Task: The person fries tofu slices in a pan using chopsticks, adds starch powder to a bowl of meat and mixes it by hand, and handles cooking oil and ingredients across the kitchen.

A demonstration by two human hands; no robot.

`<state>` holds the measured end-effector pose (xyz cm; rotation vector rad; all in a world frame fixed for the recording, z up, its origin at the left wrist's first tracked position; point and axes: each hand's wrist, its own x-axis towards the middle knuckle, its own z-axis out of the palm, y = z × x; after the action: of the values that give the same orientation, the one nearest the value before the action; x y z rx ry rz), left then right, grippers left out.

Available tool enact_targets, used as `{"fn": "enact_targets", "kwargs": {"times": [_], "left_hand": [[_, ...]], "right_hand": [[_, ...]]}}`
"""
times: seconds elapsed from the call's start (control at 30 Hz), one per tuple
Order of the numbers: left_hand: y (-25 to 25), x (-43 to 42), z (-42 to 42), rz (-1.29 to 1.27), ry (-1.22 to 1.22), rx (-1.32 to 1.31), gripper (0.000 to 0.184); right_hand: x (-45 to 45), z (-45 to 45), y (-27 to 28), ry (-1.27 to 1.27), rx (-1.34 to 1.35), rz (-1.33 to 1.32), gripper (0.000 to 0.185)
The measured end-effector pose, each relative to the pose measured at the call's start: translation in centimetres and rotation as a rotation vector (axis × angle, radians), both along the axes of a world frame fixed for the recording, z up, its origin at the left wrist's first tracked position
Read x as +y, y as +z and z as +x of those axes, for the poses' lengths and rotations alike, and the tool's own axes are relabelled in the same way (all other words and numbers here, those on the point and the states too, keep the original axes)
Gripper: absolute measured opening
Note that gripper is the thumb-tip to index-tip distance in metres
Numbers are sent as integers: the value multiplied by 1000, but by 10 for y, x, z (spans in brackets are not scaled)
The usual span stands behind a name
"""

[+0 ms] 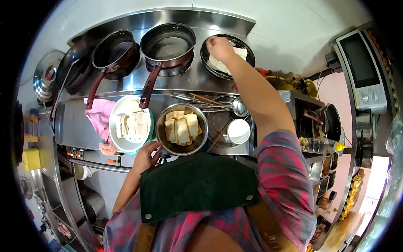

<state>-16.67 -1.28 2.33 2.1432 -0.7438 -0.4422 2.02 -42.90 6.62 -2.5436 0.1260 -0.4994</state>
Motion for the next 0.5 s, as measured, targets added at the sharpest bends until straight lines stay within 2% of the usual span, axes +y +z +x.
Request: {"fn": "enact_targets", "kwargs": {"times": [0.17, 0.27, 0.33, 0.43, 0.5], "left_hand": [[3, 2, 2, 2, -6, -16, 28], [2, 7, 0, -11, 20, 4, 28], [3, 9, -1, -9, 44, 29, 28], [7, 10, 0, 15, 69, 61, 28], [5, 10, 2, 33, 64, 74, 28]], "right_hand": [[33, 19, -3, 60, 329, -314, 24], [31, 30, -8, 45, 356, -415, 25], [28, 26, 15, -41, 411, -443, 25], [0, 15, 32, -91, 336, -376, 29], [-27, 13, 30, -204, 380, -244, 32]]}}
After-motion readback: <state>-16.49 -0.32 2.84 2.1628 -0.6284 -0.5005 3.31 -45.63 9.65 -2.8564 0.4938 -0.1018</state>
